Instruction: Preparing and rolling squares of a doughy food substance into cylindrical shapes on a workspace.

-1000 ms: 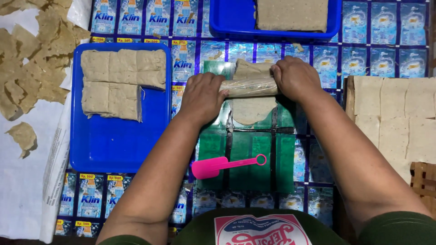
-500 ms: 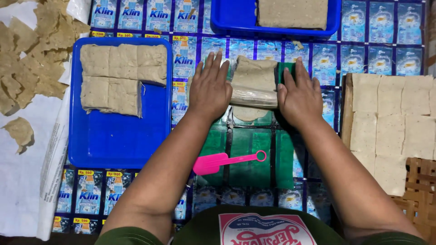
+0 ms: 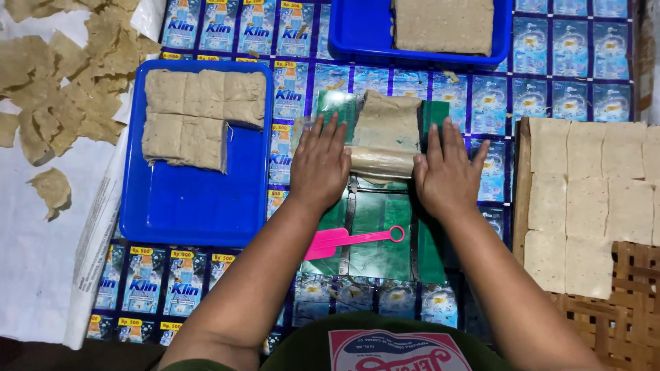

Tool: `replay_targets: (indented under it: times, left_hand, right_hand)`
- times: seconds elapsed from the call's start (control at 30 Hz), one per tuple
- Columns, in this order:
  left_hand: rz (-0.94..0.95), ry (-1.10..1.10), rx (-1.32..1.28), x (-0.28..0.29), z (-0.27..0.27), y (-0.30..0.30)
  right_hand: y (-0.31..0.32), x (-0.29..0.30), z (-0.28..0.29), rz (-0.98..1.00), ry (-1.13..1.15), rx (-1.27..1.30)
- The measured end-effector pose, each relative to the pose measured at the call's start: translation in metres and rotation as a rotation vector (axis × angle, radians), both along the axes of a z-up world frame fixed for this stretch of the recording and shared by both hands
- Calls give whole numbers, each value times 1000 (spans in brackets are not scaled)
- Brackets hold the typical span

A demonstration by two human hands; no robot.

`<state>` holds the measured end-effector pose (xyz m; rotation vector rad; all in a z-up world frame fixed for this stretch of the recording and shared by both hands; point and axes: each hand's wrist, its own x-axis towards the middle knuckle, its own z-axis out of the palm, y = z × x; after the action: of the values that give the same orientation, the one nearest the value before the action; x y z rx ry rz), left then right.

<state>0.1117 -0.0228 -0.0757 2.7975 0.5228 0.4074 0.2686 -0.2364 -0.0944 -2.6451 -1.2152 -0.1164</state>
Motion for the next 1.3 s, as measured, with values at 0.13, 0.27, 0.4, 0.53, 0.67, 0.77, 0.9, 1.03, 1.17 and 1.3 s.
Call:
replay_targets:
  times: [0.13, 0.27, 0.4, 0.53, 0.67, 0.77, 0.9, 1.03, 1.17, 1.3]
  left_hand:
    - [50, 49, -10, 37, -1, 19]
    - [117, 102, -9, 79, -2, 43]
    - [170, 141, -27, 108, 3, 64]
    - [174, 140, -32, 102, 2, 58]
    - [128, 133, -59, 71, 21, 35]
    - [90, 154, -126, 38, 29, 13]
    - [-10, 79, -33, -9, 13, -9]
    - [-28, 78, -17, -25, 9, -13]
    - [11, 68, -168, 18, 21, 12]
    - [-146, 65, -328, 81, 29, 36]
  right_hand:
    - [29, 32, 5, -30, -12, 12]
    - [63, 65, 28, -115, 84, -36]
    - [90, 84, 53, -160, 121, -69]
    - [87, 84, 46, -134, 129, -66]
    - [63, 59, 36, -71, 132, -71]
    - [36, 29, 29, 7, 91, -23]
    - [1, -7, 12, 84, 47, 2]
    - [-13, -21, 20, 91, 50, -39]
    - [19, 24, 32, 17, 246, -51]
    - [78, 55, 42, 49, 307, -55]
